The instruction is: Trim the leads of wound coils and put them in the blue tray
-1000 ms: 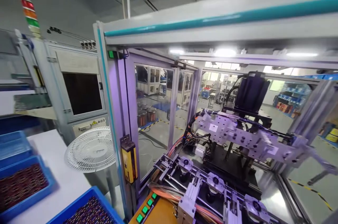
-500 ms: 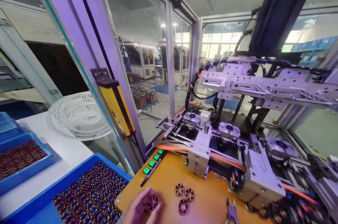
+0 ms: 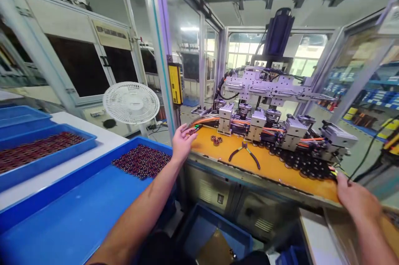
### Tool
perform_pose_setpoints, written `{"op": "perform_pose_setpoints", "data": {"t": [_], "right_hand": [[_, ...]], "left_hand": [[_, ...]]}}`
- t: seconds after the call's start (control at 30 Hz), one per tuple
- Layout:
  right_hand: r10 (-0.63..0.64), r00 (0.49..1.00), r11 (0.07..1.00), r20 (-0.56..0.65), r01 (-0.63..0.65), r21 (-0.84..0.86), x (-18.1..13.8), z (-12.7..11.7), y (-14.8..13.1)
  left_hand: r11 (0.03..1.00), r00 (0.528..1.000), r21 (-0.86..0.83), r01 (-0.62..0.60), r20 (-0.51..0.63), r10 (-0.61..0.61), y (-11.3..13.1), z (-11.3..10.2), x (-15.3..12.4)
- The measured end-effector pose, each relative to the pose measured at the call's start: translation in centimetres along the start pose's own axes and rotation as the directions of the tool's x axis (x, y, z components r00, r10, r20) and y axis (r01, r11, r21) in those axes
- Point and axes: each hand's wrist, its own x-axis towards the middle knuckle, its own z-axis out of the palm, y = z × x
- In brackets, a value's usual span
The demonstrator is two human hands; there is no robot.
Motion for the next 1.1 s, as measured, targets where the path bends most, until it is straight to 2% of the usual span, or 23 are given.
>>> {"op": "perform_pose_setpoints", "data": {"t": [0.07, 0.13, 0.23, 0.33, 0.4, 0.43, 0.47, 0.53, 0.6, 0.67, 0.73, 0.87, 1.0, 1.1], "right_hand": [[0.045, 0.998, 0.999, -0.049, -0.045, 0.012, -2.0, -1.2, -0.8], [0.043, 0.994, 0.997, -0.103, -0.036, 0.072, -5.1, -1.9, -3.0], [-0.071, 0.992, 0.967, -0.109, 0.095, 0.235, -10.6, -3.8, -8.4], [-0.253, 0.963, 0.873, -0.089, 0.267, 0.407, -15.1, -7.8, -14.9], [-0.445, 0.888, 0.678, -0.120, 0.422, 0.602, -17.2, -11.0, -19.0], [-0.526, 0.841, 0.604, -0.127, 0.475, 0.640, -18.0, -12.4, -20.7], [-0.602, 0.788, 0.537, -0.126, 0.516, 0.667, -18.8, -13.5, -22.1], [-0.705, 0.704, 0.463, -0.087, 0.550, 0.695, -20.1, -14.8, -24.0], [-0.759, 0.650, 0.446, -0.014, 0.535, 0.717, -21.3, -15.0, -24.8], [-0.784, 0.618, 0.444, 0.059, 0.493, 0.748, -22.2, -14.8, -25.0], [-0.788, 0.611, 0.441, 0.080, 0.468, 0.765, -22.6, -14.5, -24.9], [-0.784, 0.618, 0.444, 0.055, 0.497, 0.746, -22.5, -14.0, -24.8], [-0.831, 0.529, 0.418, 0.171, 0.391, 0.820, -23.0, -12.5, -24.5], [-0.830, 0.506, 0.436, 0.236, 0.323, 0.840, -24.1, -11.7, -23.8]], "left_hand": [[1.000, 1.000, -0.007, -0.014, 0.024, 0.015, 1.9, -0.9, -1.6], [0.999, 0.997, -0.010, -0.039, 0.068, 0.040, 3.9, -2.0, -4.3], [0.997, 0.980, -0.008, -0.078, 0.183, 0.078, 6.6, -3.4, -10.3], [0.995, 0.950, -0.002, -0.102, 0.295, 0.098, 8.5, -4.8, -17.2], [0.989, 0.926, 0.021, -0.149, 0.354, 0.132, 9.4, -5.9, -21.3], [0.979, 0.907, 0.040, -0.201, 0.384, 0.171, 9.7, -6.4, -23.1], [0.964, 0.885, 0.057, -0.261, 0.413, 0.215, 10.0, -7.0, -24.6], [0.926, 0.840, 0.080, -0.369, 0.456, 0.295, 10.5, -8.0, -26.8], [0.907, 0.821, 0.083, -0.412, 0.466, 0.330, 10.9, -8.9, -28.2], [0.908, 0.819, 0.075, -0.413, 0.466, 0.334, 11.1, -9.6, -28.8], [0.913, 0.825, 0.075, -0.400, 0.464, 0.323, 11.0, -10.0, -29.1], [0.927, 0.824, 0.067, -0.368, 0.486, 0.292, 10.4, -10.3, -29.3], [0.948, 0.829, 0.051, -0.314, 0.501, 0.248, 9.3, -10.2, -29.7], [0.969, 0.846, 0.039, -0.244, 0.498, 0.193, 8.6, -10.1, -29.8]]}}
